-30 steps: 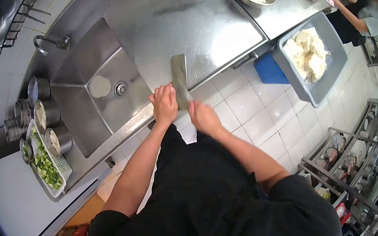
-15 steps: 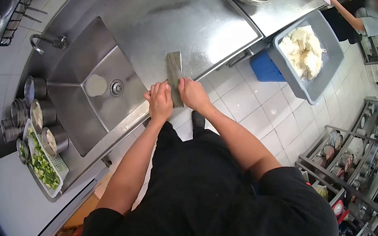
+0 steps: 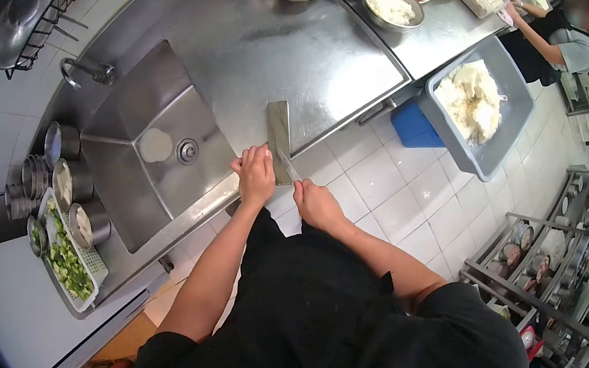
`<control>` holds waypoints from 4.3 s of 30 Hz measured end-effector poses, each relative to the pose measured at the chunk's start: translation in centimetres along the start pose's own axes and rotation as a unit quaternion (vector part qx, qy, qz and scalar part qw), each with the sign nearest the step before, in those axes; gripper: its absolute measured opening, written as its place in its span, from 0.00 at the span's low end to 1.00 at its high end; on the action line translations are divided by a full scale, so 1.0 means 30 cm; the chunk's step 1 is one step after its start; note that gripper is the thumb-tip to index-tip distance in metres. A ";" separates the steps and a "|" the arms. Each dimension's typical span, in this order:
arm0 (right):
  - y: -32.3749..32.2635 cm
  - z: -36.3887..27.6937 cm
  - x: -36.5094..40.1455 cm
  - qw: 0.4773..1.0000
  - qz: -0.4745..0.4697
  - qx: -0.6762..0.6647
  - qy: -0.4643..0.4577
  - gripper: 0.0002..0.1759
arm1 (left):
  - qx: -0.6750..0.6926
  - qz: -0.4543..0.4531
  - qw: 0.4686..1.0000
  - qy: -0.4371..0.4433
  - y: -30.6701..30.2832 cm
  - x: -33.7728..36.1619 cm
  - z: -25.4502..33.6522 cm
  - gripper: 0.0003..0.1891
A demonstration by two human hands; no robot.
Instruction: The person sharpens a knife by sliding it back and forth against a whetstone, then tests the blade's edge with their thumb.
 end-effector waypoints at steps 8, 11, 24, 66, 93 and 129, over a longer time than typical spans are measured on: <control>0.002 0.034 -0.102 1.000 0.005 -0.008 0.006 0.26 | -0.009 0.009 1.000 0.011 -0.010 -0.002 0.005 0.13; 0.002 0.026 -0.004 0.999 -0.016 0.007 0.052 0.26 | 0.006 0.003 1.000 -0.001 -0.006 -0.008 0.001 0.14; -0.056 0.028 -0.239 0.999 0.018 -0.028 0.012 0.25 | -0.013 0.002 1.000 0.002 0.004 0.005 0.003 0.15; -0.069 -0.039 0.042 0.991 -0.055 0.113 -0.052 0.34 | -0.148 -0.057 0.986 0.056 -0.007 0.082 0.085 0.52; -0.136 -0.030 -0.015 0.994 -0.052 0.000 -0.095 0.27 | -0.178 -0.024 0.979 0.092 0.020 0.084 0.085 0.50; -1.354 -1.061 1.261 0.480 0.404 0.170 -0.760 0.32 | -0.193 -0.041 0.976 0.092 0.017 0.082 0.095 0.48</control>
Point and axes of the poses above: each hand's wrist, its own x-axis away from the middle knuckle, its own y-axis out of the palm, z = x × y, the point moved 10 cm from there along -x, towards the middle knuckle, and after that the axes turned 11 degrees about -z, right-handed, at the moved point
